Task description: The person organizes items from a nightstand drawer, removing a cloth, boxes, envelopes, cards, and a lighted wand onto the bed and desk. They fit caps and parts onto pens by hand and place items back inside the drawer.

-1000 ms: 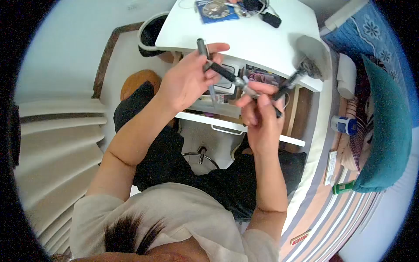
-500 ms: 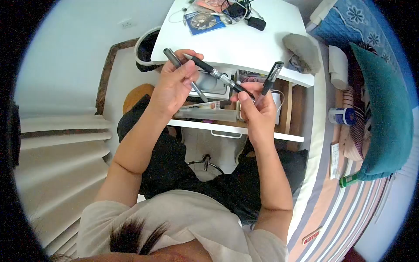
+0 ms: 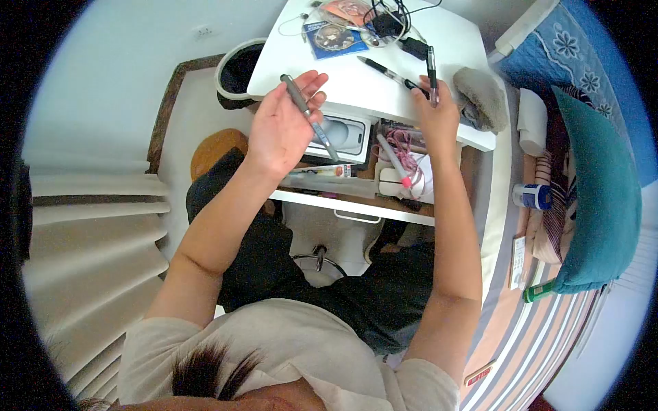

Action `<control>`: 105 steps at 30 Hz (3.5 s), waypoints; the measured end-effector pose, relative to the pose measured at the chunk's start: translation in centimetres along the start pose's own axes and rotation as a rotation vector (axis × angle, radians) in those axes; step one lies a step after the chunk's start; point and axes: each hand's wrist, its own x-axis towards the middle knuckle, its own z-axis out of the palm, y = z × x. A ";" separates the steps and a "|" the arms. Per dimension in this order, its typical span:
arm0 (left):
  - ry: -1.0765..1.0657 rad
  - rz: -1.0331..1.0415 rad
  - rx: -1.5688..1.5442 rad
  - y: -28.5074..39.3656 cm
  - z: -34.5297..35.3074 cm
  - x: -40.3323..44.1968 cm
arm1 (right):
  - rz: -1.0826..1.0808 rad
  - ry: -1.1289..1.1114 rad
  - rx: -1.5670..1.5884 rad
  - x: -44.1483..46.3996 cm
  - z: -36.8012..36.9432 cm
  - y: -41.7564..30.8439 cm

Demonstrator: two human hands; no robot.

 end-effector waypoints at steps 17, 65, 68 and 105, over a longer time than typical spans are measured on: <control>-0.088 -0.053 0.335 -1.7 1.6 -1.8 | 0.334 -0.503 0.403 -13.2 -0.3 -9.4; -0.541 -0.042 0.356 2.3 1.6 -1.5 | 0.098 -0.442 0.308 -17.7 -2.3 -12.2; -0.572 -0.047 0.523 2.4 2.1 -1.8 | 0.091 -0.426 0.298 -17.6 -2.2 -12.2; -0.261 -0.151 0.033 -0.6 1.4 -2.1 | 0.117 -0.204 0.319 -17.4 -2.5 -11.4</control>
